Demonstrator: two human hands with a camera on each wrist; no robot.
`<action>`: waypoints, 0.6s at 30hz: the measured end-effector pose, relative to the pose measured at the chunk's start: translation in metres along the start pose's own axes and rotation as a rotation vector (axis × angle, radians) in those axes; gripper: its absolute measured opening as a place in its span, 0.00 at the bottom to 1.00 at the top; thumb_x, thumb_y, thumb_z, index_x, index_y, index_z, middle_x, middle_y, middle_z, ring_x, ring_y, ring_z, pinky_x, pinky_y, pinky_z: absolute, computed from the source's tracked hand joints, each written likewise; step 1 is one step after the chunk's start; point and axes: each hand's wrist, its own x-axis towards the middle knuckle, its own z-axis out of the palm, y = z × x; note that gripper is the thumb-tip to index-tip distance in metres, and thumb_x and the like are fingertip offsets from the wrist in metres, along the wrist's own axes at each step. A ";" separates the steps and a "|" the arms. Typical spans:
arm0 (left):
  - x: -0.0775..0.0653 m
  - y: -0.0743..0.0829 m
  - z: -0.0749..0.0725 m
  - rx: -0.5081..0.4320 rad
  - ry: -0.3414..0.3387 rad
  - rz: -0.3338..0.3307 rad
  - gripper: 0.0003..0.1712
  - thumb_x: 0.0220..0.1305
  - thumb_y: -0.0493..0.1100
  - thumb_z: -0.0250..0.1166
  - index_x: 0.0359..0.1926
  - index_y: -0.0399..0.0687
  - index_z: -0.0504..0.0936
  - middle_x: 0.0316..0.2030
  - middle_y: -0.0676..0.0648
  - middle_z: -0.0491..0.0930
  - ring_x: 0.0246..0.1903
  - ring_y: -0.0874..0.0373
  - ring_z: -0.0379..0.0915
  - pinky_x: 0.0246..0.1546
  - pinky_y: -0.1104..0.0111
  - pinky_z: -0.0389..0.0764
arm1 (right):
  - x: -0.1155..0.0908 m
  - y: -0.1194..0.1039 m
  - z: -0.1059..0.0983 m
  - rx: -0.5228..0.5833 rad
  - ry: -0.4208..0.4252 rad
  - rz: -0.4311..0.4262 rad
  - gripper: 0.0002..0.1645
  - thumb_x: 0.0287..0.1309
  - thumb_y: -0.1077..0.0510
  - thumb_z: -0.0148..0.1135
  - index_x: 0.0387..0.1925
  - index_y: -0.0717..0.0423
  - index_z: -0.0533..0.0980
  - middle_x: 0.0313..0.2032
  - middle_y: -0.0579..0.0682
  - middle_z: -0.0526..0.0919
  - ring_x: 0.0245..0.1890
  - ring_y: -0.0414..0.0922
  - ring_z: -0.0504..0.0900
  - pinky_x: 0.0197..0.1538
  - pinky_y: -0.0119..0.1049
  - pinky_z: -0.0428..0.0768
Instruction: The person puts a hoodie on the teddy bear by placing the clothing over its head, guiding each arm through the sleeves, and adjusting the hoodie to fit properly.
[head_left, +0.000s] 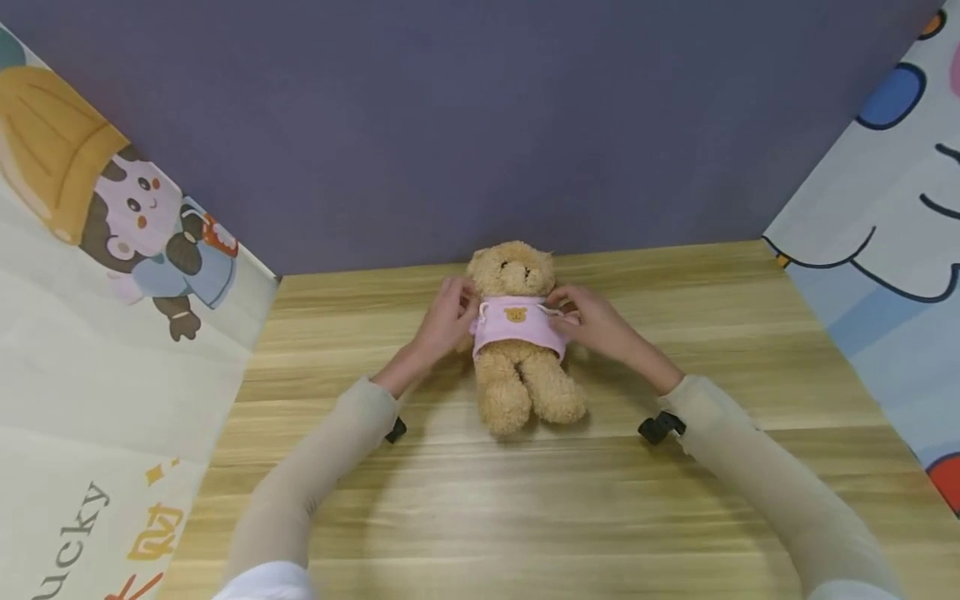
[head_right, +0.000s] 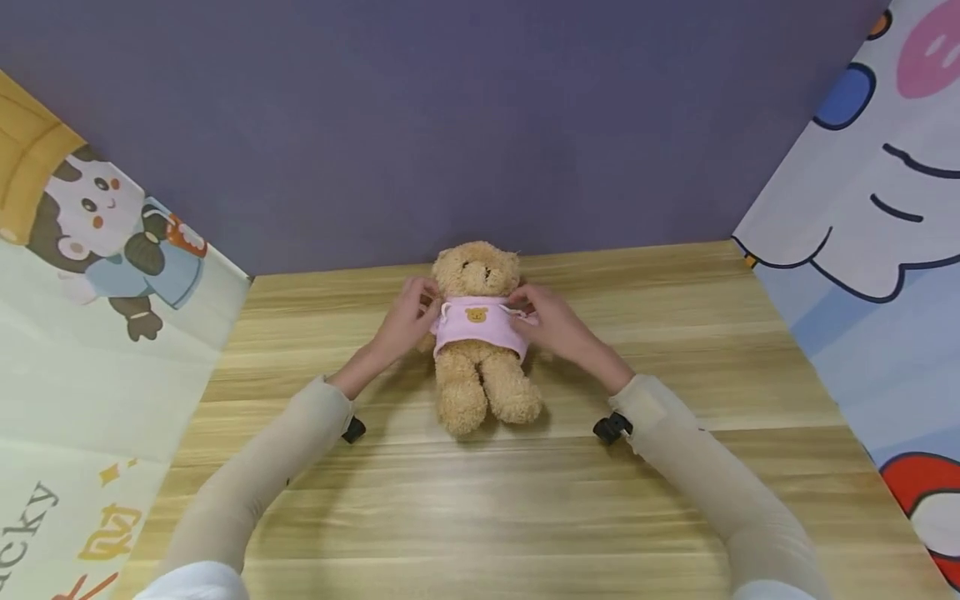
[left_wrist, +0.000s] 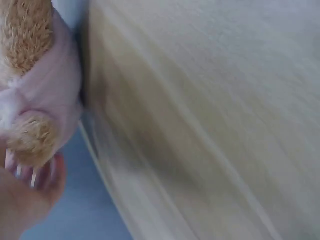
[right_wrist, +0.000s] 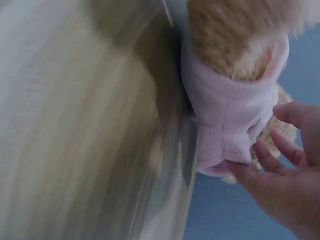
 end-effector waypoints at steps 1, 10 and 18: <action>-0.003 0.001 -0.004 -0.020 -0.049 0.001 0.10 0.74 0.38 0.58 0.52 0.39 0.74 0.51 0.41 0.74 0.48 0.49 0.77 0.47 0.61 0.82 | -0.003 0.000 0.000 -0.022 -0.004 -0.024 0.24 0.65 0.64 0.66 0.60 0.66 0.73 0.56 0.63 0.78 0.52 0.59 0.80 0.54 0.51 0.82; -0.009 -0.004 -0.013 -0.058 -0.154 0.003 0.14 0.66 0.31 0.66 0.51 0.41 0.77 0.55 0.40 0.77 0.55 0.48 0.73 0.56 0.57 0.77 | -0.008 0.021 -0.009 -0.198 0.052 -0.088 0.16 0.63 0.69 0.66 0.52 0.61 0.83 0.51 0.62 0.85 0.44 0.55 0.86 0.49 0.48 0.85; -0.003 0.025 -0.015 0.161 -0.197 0.020 0.23 0.62 0.30 0.66 0.58 0.39 0.75 0.57 0.38 0.72 0.50 0.45 0.75 0.50 0.59 0.82 | -0.014 0.003 -0.013 -0.260 0.111 -0.073 0.14 0.63 0.55 0.71 0.45 0.61 0.81 0.41 0.57 0.84 0.41 0.54 0.82 0.46 0.49 0.81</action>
